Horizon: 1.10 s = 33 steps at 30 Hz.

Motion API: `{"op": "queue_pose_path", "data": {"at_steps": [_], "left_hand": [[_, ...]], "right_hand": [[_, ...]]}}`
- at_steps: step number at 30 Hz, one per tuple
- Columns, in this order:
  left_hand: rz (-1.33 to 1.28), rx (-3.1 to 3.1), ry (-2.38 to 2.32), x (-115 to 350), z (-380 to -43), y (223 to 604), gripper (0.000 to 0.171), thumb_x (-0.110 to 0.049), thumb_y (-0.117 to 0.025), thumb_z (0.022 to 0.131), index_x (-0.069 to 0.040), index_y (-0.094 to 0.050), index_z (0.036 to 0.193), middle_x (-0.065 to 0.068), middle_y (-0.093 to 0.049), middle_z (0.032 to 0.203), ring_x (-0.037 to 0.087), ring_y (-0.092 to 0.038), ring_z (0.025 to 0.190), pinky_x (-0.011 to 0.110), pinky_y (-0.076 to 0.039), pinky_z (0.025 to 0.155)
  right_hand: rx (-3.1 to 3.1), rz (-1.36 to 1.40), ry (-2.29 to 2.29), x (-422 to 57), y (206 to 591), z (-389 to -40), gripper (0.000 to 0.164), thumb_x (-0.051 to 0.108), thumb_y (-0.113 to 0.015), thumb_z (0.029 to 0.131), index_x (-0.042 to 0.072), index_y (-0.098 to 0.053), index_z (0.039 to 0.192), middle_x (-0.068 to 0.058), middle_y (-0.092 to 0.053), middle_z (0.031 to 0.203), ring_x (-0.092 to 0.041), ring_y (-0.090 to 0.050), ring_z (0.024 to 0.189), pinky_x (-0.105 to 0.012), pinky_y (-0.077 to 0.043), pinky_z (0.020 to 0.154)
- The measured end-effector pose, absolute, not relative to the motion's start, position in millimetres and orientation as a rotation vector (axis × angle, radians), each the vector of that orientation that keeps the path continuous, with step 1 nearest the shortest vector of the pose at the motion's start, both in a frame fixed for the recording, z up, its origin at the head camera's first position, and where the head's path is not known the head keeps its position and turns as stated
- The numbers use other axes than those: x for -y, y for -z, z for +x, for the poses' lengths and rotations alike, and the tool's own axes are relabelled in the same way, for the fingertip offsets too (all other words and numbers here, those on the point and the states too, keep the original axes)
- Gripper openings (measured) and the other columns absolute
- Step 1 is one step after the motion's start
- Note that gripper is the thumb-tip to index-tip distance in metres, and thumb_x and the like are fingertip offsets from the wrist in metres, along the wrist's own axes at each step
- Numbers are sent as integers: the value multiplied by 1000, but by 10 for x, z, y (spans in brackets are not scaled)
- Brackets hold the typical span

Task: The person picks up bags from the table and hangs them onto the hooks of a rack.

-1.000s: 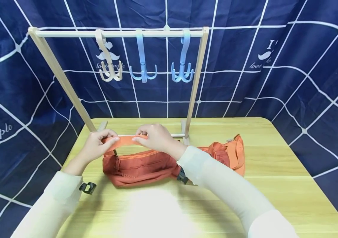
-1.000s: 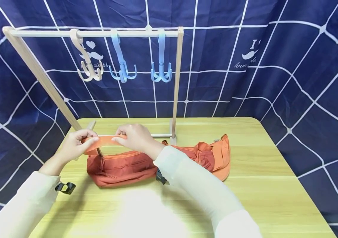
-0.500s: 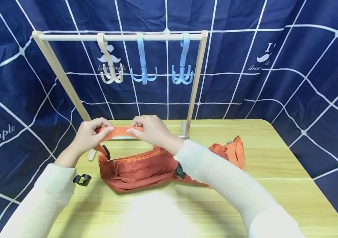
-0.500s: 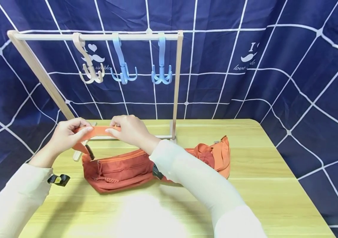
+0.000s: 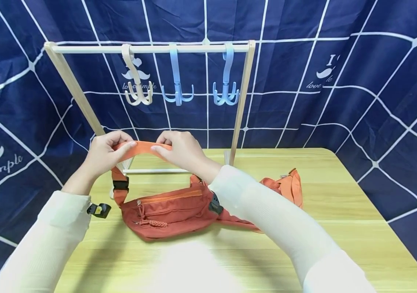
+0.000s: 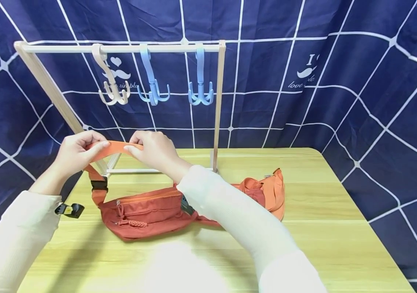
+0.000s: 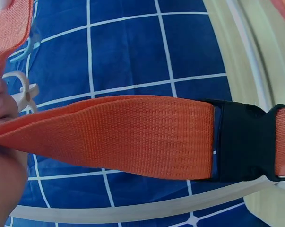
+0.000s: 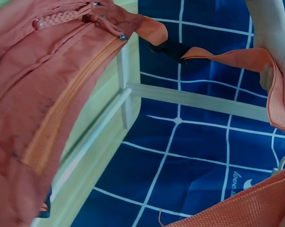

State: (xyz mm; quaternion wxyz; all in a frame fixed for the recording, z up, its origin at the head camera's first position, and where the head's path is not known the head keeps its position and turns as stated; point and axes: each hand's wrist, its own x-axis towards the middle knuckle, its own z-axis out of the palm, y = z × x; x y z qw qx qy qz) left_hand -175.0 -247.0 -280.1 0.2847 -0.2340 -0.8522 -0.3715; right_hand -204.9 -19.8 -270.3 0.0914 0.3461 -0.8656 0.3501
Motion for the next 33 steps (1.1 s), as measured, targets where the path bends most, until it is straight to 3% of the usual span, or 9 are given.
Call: {"op": "queue_pose_path", "data": {"at_steps": [10,16,33], "left_hand": [[-565,2285,997,2551,-1848,2635,5,-5,-71,85,-4,-68,81,-3,-54,64,7,-38,53,20,-29,49],[-548,2269,970,2556,-1894,2512,7,-6,-72,85,-3,-68,79,-2,-46,58,7,-36,51,20,-27,47],[-505,2246,885,2599,-2050,2159,13,-10,-72,86,2,-68,81,-4,-49,58,5,-37,51,19,-29,49]], "right_hand": [[2577,915,-1073,323,2553,-2046,17,39,-65,90,22,-65,88,9,-56,65,-10,-51,58,-27,-40,50],[2564,862,-1086,392,2501,-2092,19,39,-65,90,20,-66,91,8,-58,67,-11,-52,57,-26,-40,51],[2435,738,-1144,580,2325,-2169,22,39,-63,91,18,-65,91,9,-60,71,-8,-53,61,-25,-40,53]]}}
